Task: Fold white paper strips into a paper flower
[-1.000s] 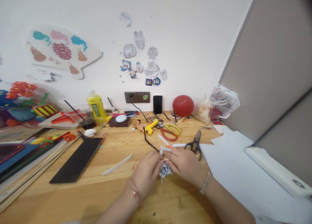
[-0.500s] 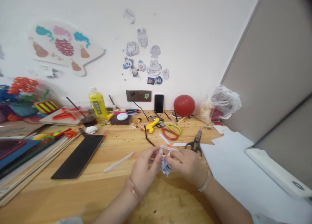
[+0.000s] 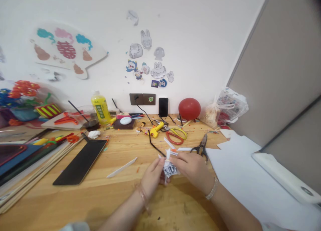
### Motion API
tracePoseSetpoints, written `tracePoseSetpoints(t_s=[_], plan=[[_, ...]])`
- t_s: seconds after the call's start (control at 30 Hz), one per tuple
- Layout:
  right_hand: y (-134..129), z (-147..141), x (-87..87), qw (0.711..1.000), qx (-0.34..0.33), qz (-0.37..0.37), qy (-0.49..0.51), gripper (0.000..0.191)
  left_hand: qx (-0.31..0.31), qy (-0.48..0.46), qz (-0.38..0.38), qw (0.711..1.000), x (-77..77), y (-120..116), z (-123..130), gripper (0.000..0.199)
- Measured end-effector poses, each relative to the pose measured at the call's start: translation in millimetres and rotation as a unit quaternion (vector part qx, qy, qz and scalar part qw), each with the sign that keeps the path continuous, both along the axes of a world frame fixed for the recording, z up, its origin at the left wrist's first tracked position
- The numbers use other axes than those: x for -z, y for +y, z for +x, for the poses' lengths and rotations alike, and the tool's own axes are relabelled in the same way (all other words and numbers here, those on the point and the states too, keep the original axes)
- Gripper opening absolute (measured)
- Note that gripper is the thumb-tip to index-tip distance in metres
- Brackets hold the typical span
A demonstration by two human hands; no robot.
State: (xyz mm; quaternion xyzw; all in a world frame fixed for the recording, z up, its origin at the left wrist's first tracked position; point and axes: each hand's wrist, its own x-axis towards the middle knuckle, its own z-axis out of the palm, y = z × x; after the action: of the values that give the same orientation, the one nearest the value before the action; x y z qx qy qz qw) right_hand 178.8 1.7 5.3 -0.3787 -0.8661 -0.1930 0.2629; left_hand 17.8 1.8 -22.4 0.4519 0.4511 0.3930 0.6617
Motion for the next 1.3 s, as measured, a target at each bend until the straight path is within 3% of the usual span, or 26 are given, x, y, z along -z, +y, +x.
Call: tracePoseSetpoints(t_s=[0.2,0.43,0.67,0.93,1.03,1.13,1.3], plan=[[-1.2,0.1,-5.1,1.0,-0.001,-0.031,0.004,0.031,-0.014,0.038,0.026,0.999,-0.3,0.2,1.7,0.04],[2.5,-1.6,2.3,0.996,-0.018,-0.055,0.065,0.037,-0.016,0.037,0.017,0.999,-0.7,0.2,1.8,0.042],[4.4,-0.5,3.1,0.995,-0.053,-0.034,0.076,0.037,-0.028,0.014,0.0,1.0,-1.4,-0.4,3.4,0.044],[-0.4,-2.1,-4.1,0.995,-0.049,-0.024,0.078,0.039,-0.03,-0.001,-0.013,0.999,-6.9,-3.8,4.1,0.043],[-3.2,0.9,-9.8,0.981,-0.043,-0.084,0.167,0.044,-0.019,-0.016,-0.014,1.0,-6.7,-4.3,3.7,0.044],[-4.8,4.8,-14.2,0.949,-0.038,-0.168,0.264,0.042,-0.009,-0.027,-0.019,0.999,-5.2,-4.4,3.6,0.047],[-3.8,5.1,-14.1,0.925,-0.072,-0.272,0.257,0.034,-0.028,-0.002,0.036,0.999,-4.3,-4.3,4.1,0.043]])
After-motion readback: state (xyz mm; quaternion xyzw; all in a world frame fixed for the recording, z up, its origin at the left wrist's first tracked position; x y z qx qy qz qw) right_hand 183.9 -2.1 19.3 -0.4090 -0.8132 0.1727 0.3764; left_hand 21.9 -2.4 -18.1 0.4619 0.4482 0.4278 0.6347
